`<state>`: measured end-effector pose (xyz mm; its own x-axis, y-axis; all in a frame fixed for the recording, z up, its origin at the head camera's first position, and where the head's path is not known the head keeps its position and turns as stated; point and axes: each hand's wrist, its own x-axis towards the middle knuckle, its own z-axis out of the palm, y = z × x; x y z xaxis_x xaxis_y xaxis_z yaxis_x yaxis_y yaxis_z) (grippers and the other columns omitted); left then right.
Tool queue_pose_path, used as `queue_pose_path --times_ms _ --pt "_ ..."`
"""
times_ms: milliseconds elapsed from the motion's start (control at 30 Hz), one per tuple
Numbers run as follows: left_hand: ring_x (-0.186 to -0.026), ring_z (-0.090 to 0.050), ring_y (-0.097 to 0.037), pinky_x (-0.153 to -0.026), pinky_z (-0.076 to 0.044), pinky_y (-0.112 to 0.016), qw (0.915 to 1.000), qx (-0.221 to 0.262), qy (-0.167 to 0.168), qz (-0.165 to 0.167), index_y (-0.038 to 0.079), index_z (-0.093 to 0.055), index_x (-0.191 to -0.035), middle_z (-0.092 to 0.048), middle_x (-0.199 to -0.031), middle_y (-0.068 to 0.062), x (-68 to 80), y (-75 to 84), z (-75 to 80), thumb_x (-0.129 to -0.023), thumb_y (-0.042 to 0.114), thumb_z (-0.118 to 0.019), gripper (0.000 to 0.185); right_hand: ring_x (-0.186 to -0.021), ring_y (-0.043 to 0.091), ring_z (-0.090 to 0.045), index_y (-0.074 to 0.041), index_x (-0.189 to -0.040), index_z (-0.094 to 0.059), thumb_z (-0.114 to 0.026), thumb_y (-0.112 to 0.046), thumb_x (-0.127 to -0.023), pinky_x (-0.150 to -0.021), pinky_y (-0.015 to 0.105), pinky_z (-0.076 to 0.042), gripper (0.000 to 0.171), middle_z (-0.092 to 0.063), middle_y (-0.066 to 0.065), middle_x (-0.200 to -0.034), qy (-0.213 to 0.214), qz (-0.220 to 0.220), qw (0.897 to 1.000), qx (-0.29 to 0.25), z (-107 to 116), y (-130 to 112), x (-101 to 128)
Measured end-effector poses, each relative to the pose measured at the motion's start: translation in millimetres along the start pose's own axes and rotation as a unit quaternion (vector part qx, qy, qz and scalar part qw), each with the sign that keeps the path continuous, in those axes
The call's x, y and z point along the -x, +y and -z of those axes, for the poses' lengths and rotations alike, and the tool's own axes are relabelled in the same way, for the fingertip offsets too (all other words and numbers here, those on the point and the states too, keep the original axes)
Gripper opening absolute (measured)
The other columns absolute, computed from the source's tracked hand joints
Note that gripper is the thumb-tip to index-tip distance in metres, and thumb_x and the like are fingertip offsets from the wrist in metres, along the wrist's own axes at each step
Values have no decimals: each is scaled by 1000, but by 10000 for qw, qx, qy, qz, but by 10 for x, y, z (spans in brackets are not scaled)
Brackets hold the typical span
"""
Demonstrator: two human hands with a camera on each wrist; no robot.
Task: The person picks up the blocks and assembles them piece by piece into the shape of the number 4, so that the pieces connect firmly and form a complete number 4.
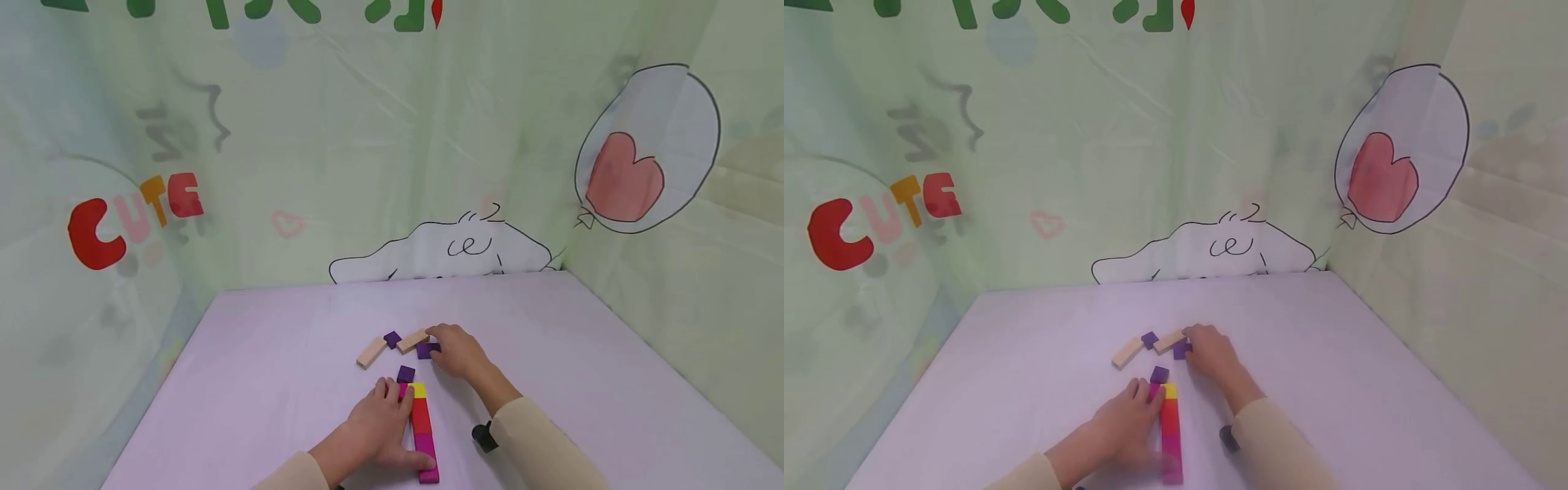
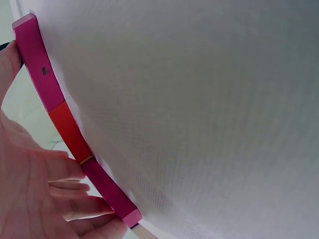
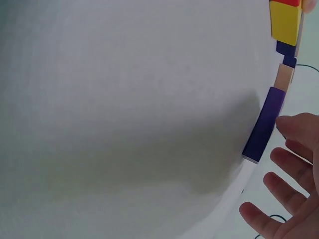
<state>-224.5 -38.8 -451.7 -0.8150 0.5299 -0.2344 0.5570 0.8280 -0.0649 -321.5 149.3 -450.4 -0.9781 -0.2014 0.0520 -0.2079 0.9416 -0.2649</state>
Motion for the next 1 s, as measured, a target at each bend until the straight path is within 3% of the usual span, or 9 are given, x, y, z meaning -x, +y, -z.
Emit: queue_pose_path --times_ms 767,1000 --pt "-141 -46 -31 -108 -52 -38 9999 -127 49 -69 22 -43 -158 -47 -155 -10 -13 28 9 -78 92 -50 107 -106 27 -65 -5 -127 -70 -75 -10 -92 -101 49 -55 35 -70 13 -113 -125 -55 9999 -25 -126 116 -39" --pt "-142 -45 -31 -108 -53 -39 10000 16 46 -9 22 -42 -158 -46 -155 -9 -4 0 -9 -77 92 -51 107 -102 25 -66 -6 -125 -71 -75 -8 -91 -99 49 -55 35 -68 11 -108 92 63 9999 -82 -168 101 -49"
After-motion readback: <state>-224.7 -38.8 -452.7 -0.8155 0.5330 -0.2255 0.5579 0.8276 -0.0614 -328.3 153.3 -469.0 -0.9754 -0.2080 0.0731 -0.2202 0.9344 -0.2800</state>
